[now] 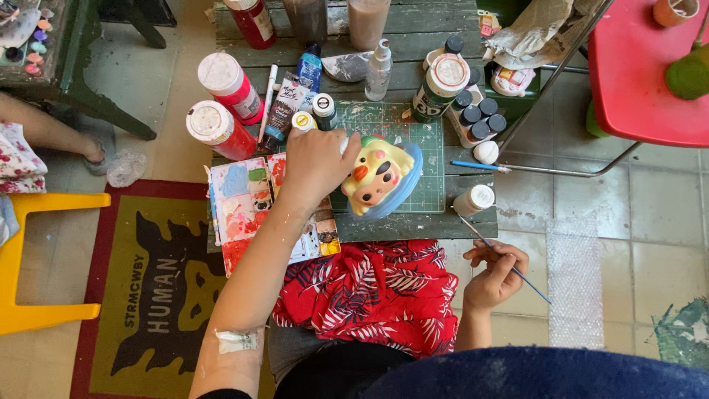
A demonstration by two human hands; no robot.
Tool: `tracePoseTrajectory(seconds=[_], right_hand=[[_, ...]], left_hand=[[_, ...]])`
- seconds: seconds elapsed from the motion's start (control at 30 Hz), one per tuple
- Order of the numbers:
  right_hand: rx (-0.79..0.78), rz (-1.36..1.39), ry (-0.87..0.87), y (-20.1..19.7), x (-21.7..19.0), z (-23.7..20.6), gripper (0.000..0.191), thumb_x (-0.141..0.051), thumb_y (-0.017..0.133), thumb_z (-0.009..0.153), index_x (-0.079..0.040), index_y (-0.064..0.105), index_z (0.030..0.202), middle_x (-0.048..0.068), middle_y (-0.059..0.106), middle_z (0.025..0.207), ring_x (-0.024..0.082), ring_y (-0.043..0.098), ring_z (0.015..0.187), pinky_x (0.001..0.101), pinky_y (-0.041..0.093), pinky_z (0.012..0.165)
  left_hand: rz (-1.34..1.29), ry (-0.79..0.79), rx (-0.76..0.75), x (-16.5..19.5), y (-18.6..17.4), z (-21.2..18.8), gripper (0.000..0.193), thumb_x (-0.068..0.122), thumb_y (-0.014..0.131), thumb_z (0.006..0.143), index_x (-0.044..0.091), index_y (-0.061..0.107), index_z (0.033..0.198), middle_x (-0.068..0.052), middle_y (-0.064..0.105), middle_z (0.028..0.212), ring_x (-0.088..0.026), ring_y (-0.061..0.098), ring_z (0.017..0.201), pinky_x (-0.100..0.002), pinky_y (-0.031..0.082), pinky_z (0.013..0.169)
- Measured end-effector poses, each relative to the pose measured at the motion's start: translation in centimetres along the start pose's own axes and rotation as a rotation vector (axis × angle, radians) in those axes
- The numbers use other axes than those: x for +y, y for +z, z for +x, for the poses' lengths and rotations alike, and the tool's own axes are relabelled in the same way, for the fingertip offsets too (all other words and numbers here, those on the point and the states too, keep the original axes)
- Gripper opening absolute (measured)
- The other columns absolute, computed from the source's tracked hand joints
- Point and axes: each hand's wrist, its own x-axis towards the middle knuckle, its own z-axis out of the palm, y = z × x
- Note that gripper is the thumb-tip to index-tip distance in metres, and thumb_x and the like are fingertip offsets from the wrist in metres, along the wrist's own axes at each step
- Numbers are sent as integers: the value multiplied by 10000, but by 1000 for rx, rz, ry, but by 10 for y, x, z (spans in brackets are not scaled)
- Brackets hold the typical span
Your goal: The person paints a ceramic duck figurine with a paintbrush, dipping the brush into a watercolor palette to load color and applying paint to the figurine's body and details. They rotate the figurine on its plate to reach different sides and steady it with the other hand while painting.
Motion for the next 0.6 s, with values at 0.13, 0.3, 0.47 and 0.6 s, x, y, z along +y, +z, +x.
tracePoseTrajectory(seconds=[0.13,0.3,0.47,0.6], right_hand=[[-15,3,22,0,2,-3,238,-254,398,1185,-47,491,1116,201,691,984,228,659,699,278,448,595],[-13,7,37,-5,-2,-2,235,-253,403,1181,-46,488,1109,207,694,979,231,660,692,279,451,590],[23,8,17,-10,-6,-4,239,-252,398,1181,-45,488,1105,204,692,972,231,655,679,283,453,587],[34,-5,34,-11,-7,-6,239,-246,398,1181,-41,487,1097,206,690,967,233,658,680,285,455,586]], left_hand=[[-100,0,38,-4,7,-1,421,368,573,997,57,728,759,-189,628,587,-395,649,595,-512,496,692],[-272,58,59,1,12,-5,396,304,562,1017,36,663,743,-187,619,584,-413,634,612,-527,479,717],[-296,204,44,13,19,-7,329,262,598,983,30,647,756,-192,632,641,-396,632,663,-500,459,770],[-322,335,14,16,25,-7,291,256,606,978,39,623,784,-170,681,752,-361,635,764,-466,437,836]])
